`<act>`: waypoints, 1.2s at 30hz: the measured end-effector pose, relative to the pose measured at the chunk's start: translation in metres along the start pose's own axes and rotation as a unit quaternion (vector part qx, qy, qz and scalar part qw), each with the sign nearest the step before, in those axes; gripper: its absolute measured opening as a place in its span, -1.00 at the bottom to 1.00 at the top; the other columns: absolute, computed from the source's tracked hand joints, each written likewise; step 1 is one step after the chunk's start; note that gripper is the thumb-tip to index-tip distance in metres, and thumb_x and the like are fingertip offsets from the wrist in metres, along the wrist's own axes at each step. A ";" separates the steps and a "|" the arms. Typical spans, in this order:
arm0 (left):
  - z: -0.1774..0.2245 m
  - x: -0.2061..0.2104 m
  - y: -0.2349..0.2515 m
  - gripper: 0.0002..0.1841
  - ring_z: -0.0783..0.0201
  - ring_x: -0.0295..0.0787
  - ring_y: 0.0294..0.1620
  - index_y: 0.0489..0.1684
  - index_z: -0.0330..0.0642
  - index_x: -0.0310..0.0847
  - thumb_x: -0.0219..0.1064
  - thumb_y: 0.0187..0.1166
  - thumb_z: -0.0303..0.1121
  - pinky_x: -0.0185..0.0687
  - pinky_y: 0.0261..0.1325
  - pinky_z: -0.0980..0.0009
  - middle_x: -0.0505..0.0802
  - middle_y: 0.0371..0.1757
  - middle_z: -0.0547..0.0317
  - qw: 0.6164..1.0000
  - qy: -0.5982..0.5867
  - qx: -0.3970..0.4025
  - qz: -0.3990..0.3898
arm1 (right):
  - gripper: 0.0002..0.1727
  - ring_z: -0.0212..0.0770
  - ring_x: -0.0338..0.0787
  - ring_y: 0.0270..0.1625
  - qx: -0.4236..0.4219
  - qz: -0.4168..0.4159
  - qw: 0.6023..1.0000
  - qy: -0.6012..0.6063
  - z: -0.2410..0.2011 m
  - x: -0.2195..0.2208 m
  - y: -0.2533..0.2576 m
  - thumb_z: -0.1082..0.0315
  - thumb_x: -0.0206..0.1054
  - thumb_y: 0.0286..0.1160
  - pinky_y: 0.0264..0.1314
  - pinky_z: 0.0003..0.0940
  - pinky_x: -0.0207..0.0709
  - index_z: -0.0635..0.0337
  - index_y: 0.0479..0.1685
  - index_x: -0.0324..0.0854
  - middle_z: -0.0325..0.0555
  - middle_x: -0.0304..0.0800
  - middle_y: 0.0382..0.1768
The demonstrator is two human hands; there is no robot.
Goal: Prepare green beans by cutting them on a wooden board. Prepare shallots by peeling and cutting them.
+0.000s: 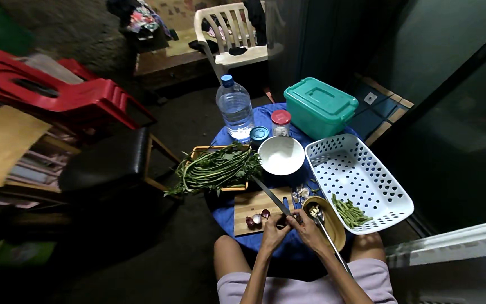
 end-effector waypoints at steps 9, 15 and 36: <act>-0.009 -0.003 0.005 -0.47 0.22 0.78 0.19 0.52 -0.37 0.50 0.38 0.51 -0.55 0.73 0.28 0.29 0.79 0.29 -0.04 0.967 -0.248 -0.055 -0.034 | -0.57 -0.47 0.43 -0.65 0.131 -0.091 0.956 0.247 -0.012 -0.015 0.000 0.04 -0.10 0.91 -0.66 -0.57 0.31 0.12 0.39 0.45 -0.24 0.69 -0.34; -0.003 -0.008 0.009 -0.54 0.29 0.80 0.08 0.44 -0.40 0.54 0.40 0.53 -0.57 0.74 0.19 0.34 0.83 0.17 -0.02 0.966 -0.244 -0.082 -0.010 | -0.48 -0.45 0.45 -0.62 0.067 -0.104 0.979 0.161 -0.010 -0.013 0.000 0.04 0.05 0.85 -0.61 -0.52 0.35 0.00 0.68 0.41 -0.22 0.71 -0.31; 0.002 -0.013 0.011 -0.76 0.34 0.85 -0.10 0.05 -0.40 0.74 0.44 0.44 -0.56 0.78 0.13 0.35 0.91 -0.11 0.09 0.980 -0.184 -0.070 -0.025 | -0.51 -0.28 0.76 -0.21 -0.028 -0.067 0.997 0.034 -0.009 -0.012 0.011 0.02 0.27 0.71 -0.06 -0.32 0.66 0.18 0.41 0.61 -0.03 0.83 -0.09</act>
Point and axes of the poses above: each hand's wrist, its own y-axis towards the middle knuckle, its own x-axis out of the palm, z = x × y, the point moved 2 cm from there along y, towards the middle knuckle
